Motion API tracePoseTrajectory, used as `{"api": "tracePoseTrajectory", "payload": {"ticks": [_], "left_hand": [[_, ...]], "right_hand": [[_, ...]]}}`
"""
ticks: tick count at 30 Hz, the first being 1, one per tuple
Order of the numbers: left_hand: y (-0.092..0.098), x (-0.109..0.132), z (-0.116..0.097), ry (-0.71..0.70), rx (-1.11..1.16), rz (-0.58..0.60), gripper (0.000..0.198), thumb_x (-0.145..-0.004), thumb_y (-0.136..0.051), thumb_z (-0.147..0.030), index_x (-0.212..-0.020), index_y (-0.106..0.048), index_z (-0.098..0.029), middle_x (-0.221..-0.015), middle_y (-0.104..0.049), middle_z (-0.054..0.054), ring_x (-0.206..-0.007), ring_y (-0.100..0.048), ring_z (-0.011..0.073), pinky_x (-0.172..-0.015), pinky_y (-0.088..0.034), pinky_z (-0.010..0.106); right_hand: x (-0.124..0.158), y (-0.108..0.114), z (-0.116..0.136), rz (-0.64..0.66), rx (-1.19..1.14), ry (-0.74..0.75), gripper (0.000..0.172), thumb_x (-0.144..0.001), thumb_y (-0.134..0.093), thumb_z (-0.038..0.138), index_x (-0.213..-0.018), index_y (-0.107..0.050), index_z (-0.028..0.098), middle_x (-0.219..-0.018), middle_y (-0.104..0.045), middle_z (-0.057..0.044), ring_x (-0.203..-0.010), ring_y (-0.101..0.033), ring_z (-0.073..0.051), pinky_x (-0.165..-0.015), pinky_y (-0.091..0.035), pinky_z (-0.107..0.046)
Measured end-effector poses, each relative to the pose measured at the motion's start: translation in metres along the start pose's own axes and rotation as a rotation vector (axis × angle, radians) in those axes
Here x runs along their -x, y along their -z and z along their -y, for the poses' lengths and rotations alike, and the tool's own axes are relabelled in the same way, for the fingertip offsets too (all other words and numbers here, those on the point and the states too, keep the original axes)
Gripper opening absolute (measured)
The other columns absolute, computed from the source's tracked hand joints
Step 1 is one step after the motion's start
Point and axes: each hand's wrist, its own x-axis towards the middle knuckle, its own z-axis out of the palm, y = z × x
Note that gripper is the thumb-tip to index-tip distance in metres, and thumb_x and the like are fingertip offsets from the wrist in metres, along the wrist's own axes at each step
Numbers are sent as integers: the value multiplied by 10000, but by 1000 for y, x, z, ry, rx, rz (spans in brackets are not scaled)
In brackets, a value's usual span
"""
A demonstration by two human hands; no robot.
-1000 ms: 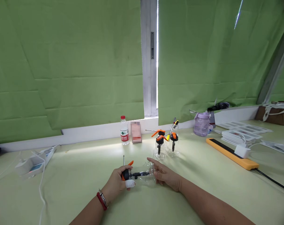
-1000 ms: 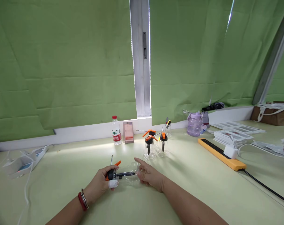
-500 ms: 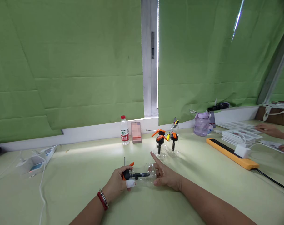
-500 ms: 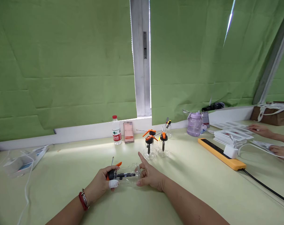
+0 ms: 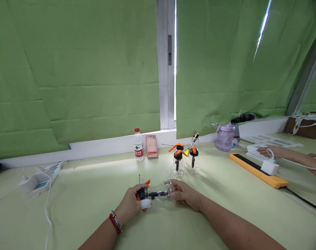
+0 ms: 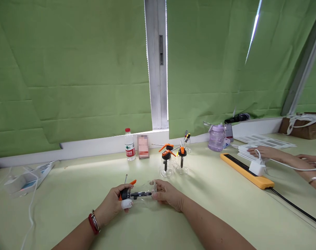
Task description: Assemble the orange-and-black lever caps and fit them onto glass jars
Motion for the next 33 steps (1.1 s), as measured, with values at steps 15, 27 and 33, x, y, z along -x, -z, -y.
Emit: {"api": "tracePoseTrajectory", "payload": {"ticks": [15, 27, 33], "left_hand": [[2, -1, 0, 9, -20, -72, 569, -502, -811, -281, -995, -566, -137, -761, -505, -21, -554, -492, 98, -539, -491, 275], [1, -1, 3, -35, -38, -64, 588, -474, -828, -265, -997, -589, -140, -742, -527, -17, -576, -482, 94, -529, -482, 240], [2, -3, 4, -14, -35, -91, 544, -514, -810, -288, -983, -574, -147, -720, -499, -41, -502, -502, 83, -507, -488, 254]], "right_hand": [[0, 4, -9, -17, 2, 45, 858, -668, -727, 432, -1380, -256, 347, -1275, -423, -91, -726, -585, -119, -455, -404, -188], [-6, 1, -12, -109, 87, -2, 555, -828, -420, 622, -1060, -556, 136, -697, -598, -23, -433, -473, -61, -355, -283, -165], [0, 3, -10, -28, 52, 58, 715, -752, -620, 527, -1361, -316, 309, -1238, -469, -104, -739, -600, -131, -455, -410, -191]]}}
